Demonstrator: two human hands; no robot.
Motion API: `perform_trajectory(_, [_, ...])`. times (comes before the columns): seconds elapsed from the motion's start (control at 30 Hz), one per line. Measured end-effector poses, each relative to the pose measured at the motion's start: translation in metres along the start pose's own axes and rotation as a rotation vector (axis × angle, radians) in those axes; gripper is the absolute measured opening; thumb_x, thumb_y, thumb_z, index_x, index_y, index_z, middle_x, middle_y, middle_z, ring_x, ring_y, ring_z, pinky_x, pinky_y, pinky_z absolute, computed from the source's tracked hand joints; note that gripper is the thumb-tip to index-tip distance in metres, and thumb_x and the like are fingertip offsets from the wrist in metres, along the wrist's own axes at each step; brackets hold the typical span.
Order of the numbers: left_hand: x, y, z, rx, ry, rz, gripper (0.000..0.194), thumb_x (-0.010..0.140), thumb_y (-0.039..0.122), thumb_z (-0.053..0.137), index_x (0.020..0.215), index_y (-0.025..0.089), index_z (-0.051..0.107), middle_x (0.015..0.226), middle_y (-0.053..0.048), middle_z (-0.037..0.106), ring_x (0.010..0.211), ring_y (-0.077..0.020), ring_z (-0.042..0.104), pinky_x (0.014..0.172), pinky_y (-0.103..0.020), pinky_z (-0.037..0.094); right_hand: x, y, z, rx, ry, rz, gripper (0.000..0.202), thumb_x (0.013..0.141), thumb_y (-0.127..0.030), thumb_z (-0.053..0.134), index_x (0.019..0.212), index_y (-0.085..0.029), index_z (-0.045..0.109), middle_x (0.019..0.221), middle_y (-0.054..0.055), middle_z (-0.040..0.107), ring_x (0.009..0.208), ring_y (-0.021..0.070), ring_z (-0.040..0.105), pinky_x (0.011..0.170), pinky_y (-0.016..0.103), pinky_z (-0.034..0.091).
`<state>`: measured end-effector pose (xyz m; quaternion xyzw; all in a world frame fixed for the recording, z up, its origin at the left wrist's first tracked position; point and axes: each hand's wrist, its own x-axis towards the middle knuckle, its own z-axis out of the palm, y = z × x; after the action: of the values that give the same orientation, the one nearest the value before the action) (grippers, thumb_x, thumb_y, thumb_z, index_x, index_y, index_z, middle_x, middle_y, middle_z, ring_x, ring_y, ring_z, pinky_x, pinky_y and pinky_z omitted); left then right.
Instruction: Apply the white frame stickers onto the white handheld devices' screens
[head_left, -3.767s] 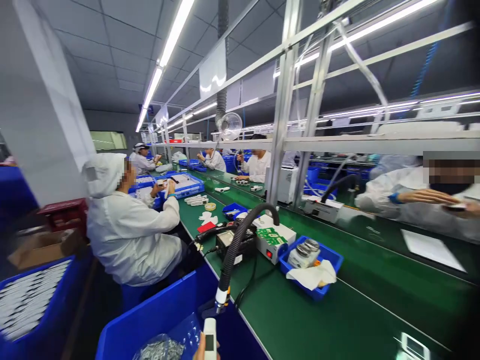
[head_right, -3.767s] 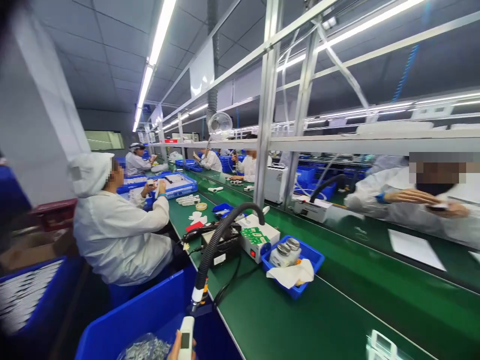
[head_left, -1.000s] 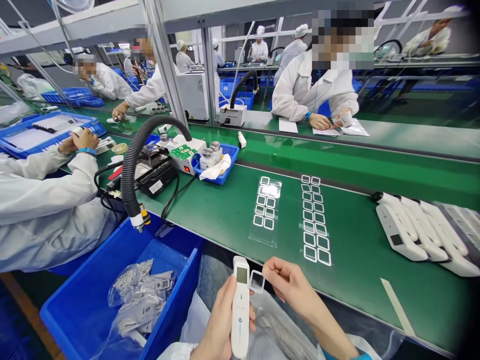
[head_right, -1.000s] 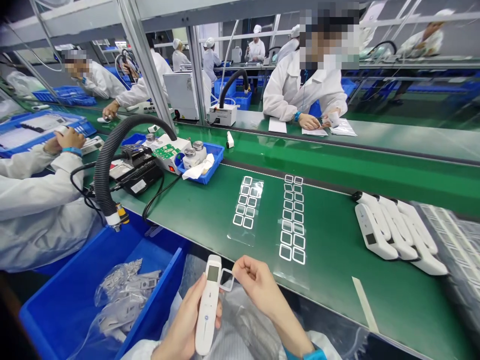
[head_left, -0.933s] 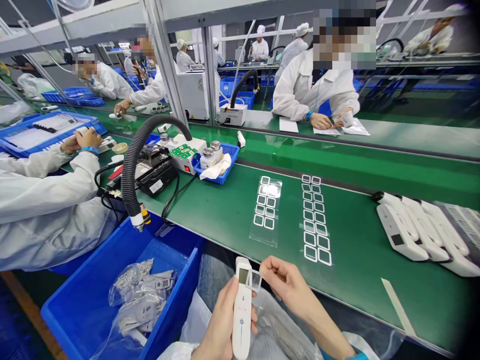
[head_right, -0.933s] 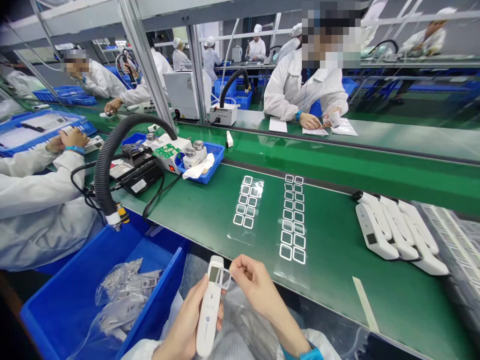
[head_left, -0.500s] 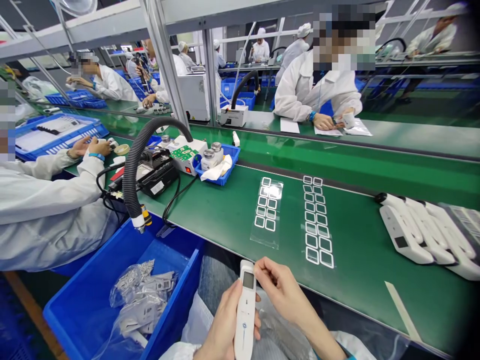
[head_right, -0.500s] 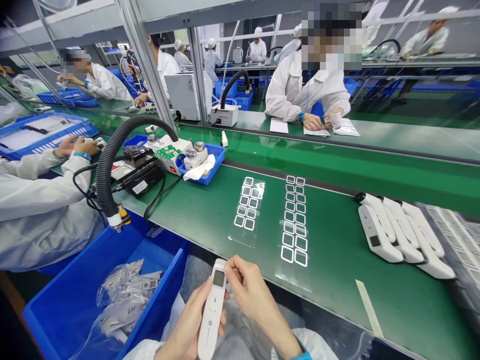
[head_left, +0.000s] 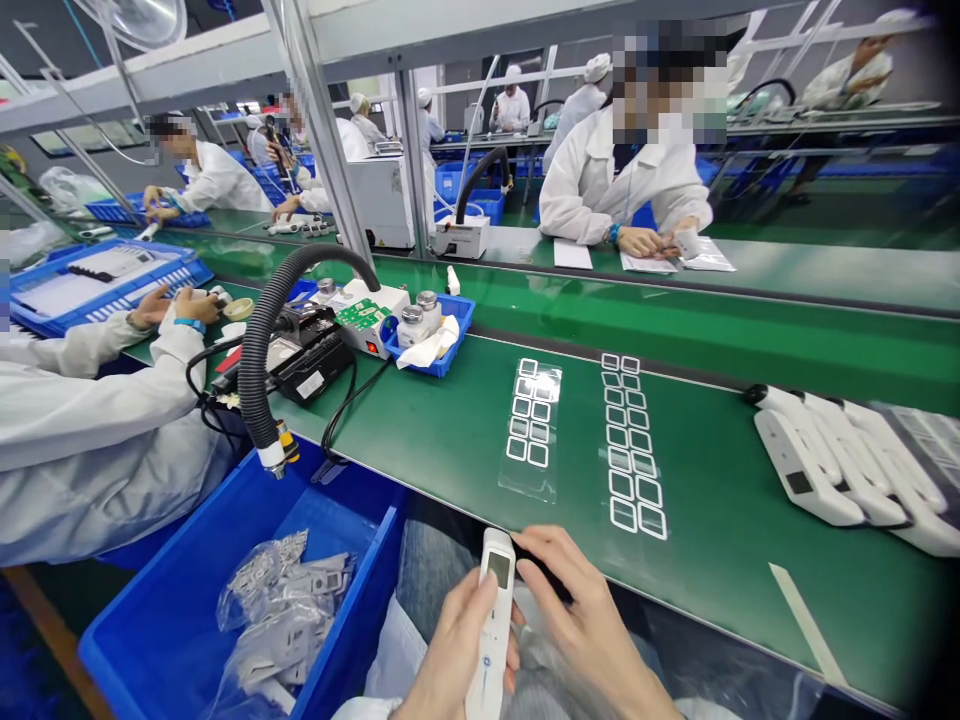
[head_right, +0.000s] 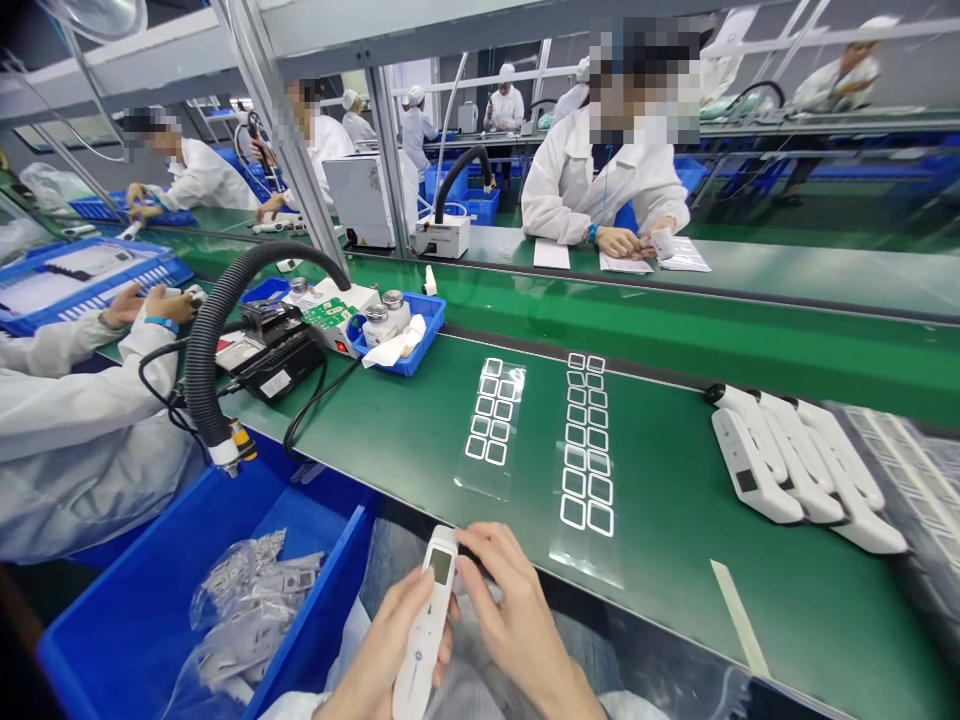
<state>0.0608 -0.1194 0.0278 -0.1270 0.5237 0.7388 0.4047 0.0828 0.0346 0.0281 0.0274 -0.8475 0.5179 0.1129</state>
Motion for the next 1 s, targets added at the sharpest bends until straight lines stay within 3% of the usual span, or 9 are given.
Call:
perform_trajectory(0.1, [0.001,-0.001,0.001,0.122,-0.11,0.064,0.041,0.077,0.054,0.066,0.088,0.016,0.054,0.072,0.001,0.061,0.04,-0.0052,0.047,0.037,-0.018,0.038,0.011,0.0,-0.006,0.084,-0.032,0.135,0.023,0.096,-0.029,0.051,0.113,-0.022,0.065,0.117,0.008,0.062,0.109,0.0212,0.058,0.095,0.034,0.046])
perform_trajectory(0.2, [0.003,-0.003,0.001,0.203,-0.161,0.065,0.043,0.077,0.056,0.064,0.089,0.016,0.053,0.07,0.002,0.06,0.039,-0.0056,0.046,0.036,-0.018,0.037,0.018,-0.001,-0.012,0.175,-0.09,0.217,0.022,0.094,-0.032,0.054,0.108,-0.021,0.068,0.113,0.008,0.065,0.101,0.0209,0.062,0.09,0.033,0.049])
perform_trajectory(0.43, [0.011,0.008,-0.001,0.403,-0.252,0.034,0.041,0.077,0.053,0.061,0.092,0.016,0.053,0.065,0.002,0.058,0.044,-0.0081,0.047,0.042,-0.02,0.035,0.022,-0.01,-0.03,0.19,-0.178,0.182,0.019,0.096,-0.031,0.053,0.1,-0.022,0.069,0.1,0.004,0.066,0.088,0.0173,0.062,0.08,0.029,0.049])
perform_trajectory(0.53, [0.022,0.029,0.0,0.554,-0.338,0.047,0.025,0.077,0.034,0.06,0.093,0.015,0.058,0.064,0.001,0.059,0.049,-0.0089,0.047,0.049,-0.021,0.036,0.022,-0.01,-0.049,0.103,-0.247,0.138,0.022,0.097,-0.032,0.049,0.104,-0.024,0.068,0.107,0.005,0.065,0.097,0.0184,0.062,0.087,0.03,0.049])
perform_trajectory(0.7, [0.043,0.072,0.012,0.815,-0.477,0.056,0.023,0.07,0.015,0.057,0.091,0.017,0.064,0.068,0.003,0.061,0.056,-0.0103,0.05,0.053,-0.021,0.035,0.023,-0.011,-0.088,-0.259,-0.336,0.037,0.04,0.084,-0.038,0.069,0.123,-0.032,0.061,0.126,0.005,0.062,0.121,0.026,0.052,0.111,0.044,0.035])
perform_trajectory(0.77, [0.054,0.088,0.02,0.93,-0.561,0.105,0.016,0.069,0.018,0.063,0.085,0.018,0.066,0.066,0.004,0.06,0.055,-0.0096,0.046,0.051,-0.021,0.033,0.027,-0.017,-0.101,-0.341,-0.336,-0.025,0.036,0.087,-0.034,0.066,0.122,-0.033,0.061,0.118,0.003,0.066,0.115,0.0236,0.056,0.112,0.043,0.034])
perform_trajectory(0.87, [0.081,0.112,0.033,1.003,-0.703,0.168,0.02,0.071,0.029,0.071,0.088,0.018,0.07,0.067,0.003,0.061,0.056,-0.0098,0.047,0.051,-0.021,0.035,0.037,-0.028,-0.115,-0.41,-0.307,-0.053,0.021,0.088,-0.028,0.062,0.109,-0.031,0.065,0.098,0.001,0.068,0.092,0.0187,0.064,0.1,0.035,0.046])
perform_trajectory(0.93, [0.109,0.132,0.041,0.923,-0.66,0.261,0.027,0.075,0.037,0.068,0.093,0.017,0.07,0.074,-0.001,0.066,0.062,-0.0125,0.054,0.056,-0.021,0.042,0.047,-0.026,-0.125,-0.458,-0.257,-0.034,0.014,0.086,-0.027,0.063,0.099,-0.028,0.066,0.091,0.002,0.067,0.081,0.0178,0.063,0.083,0.029,0.052])
perform_trajectory(1.0, [0.145,0.152,0.048,0.801,-0.44,0.416,0.033,0.08,0.045,0.061,0.095,0.016,0.068,0.082,-0.005,0.067,0.072,-0.0159,0.059,0.059,-0.023,0.048,0.062,-0.011,-0.141,-0.494,-0.162,0.001,0.01,0.085,-0.028,0.062,0.094,-0.025,0.066,0.085,0.002,0.065,0.073,0.0173,0.061,0.066,0.026,0.051])
